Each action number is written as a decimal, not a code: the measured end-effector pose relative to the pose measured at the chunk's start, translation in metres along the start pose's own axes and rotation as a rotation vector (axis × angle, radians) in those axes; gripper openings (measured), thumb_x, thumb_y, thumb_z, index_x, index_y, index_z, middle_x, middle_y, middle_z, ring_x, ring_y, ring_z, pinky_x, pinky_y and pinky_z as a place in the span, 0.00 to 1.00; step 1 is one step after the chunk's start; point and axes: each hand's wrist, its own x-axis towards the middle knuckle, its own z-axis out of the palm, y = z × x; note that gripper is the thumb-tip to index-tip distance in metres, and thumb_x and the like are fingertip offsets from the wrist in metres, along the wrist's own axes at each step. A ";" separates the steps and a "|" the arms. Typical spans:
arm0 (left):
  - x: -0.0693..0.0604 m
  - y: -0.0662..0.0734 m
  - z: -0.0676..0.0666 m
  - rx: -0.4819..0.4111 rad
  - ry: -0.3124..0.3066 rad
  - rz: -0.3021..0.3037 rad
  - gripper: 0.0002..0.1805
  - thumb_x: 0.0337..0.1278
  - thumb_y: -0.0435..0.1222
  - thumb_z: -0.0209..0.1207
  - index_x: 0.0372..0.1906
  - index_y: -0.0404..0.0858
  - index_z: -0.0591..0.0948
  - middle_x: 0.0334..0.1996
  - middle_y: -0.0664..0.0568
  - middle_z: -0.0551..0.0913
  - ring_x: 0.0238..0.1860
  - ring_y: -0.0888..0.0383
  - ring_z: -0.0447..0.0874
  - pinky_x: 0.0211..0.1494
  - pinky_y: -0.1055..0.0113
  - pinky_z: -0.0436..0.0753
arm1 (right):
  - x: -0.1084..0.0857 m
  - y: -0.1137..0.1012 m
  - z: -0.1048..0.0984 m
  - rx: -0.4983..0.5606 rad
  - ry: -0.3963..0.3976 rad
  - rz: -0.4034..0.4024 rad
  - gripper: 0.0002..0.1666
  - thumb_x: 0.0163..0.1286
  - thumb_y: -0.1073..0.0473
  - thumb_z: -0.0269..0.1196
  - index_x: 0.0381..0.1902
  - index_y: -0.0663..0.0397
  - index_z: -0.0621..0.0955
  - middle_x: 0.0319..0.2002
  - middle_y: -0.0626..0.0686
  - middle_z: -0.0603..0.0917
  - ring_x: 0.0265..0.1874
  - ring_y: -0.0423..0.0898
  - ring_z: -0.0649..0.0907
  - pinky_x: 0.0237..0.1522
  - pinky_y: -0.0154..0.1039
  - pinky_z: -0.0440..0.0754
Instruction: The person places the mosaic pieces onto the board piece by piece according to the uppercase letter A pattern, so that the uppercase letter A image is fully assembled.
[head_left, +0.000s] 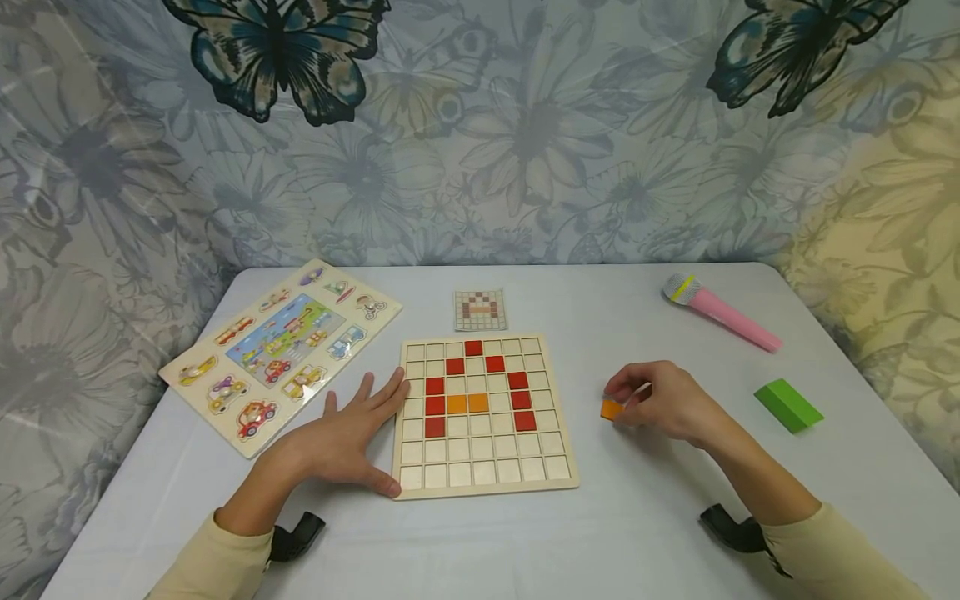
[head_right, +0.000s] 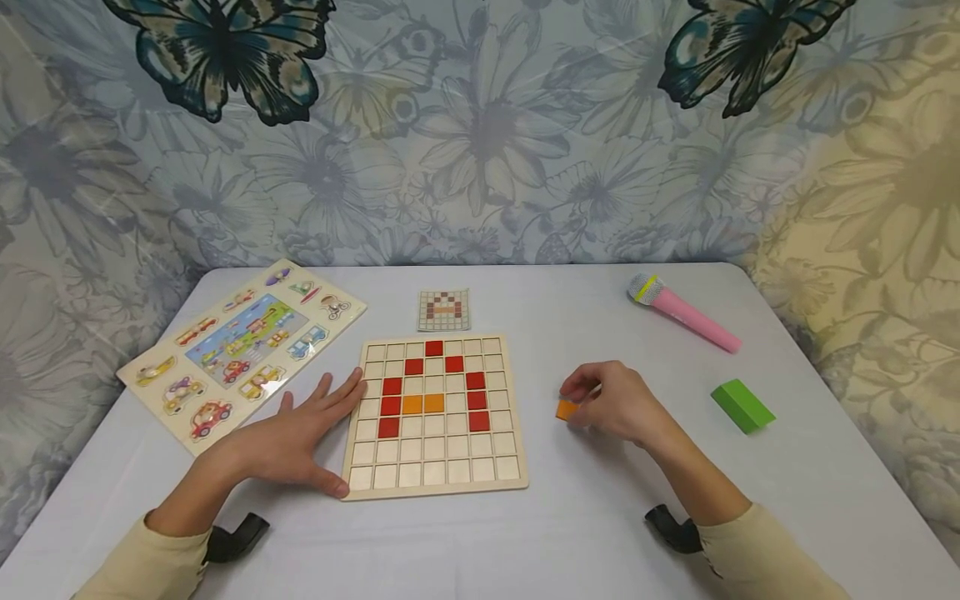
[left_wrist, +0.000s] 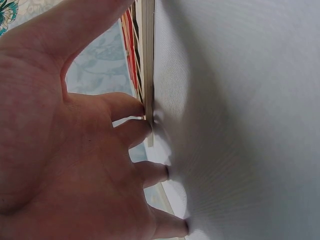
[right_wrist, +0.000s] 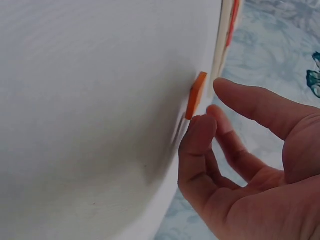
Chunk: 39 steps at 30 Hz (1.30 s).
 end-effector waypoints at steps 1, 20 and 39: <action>0.000 0.000 0.000 0.000 0.000 0.001 0.77 0.33 0.62 0.80 0.86 0.41 0.48 0.87 0.49 0.38 0.83 0.30 0.31 0.67 0.14 0.33 | 0.000 0.000 0.001 0.001 0.000 0.005 0.19 0.54 0.66 0.77 0.45 0.59 0.86 0.40 0.55 0.85 0.38 0.49 0.81 0.34 0.38 0.80; 0.001 0.000 0.000 0.002 -0.003 -0.004 0.76 0.34 0.62 0.80 0.86 0.41 0.48 0.87 0.49 0.38 0.83 0.30 0.31 0.68 0.14 0.33 | 0.005 0.000 0.007 -0.092 0.018 0.012 0.16 0.50 0.68 0.76 0.38 0.55 0.86 0.34 0.52 0.82 0.33 0.47 0.80 0.33 0.39 0.79; 0.001 0.000 0.000 0.000 -0.004 0.007 0.76 0.33 0.61 0.81 0.85 0.40 0.48 0.87 0.48 0.38 0.83 0.29 0.30 0.67 0.14 0.33 | 0.005 0.001 0.006 -0.105 0.049 0.006 0.15 0.53 0.68 0.76 0.40 0.53 0.91 0.37 0.51 0.88 0.37 0.47 0.84 0.36 0.40 0.82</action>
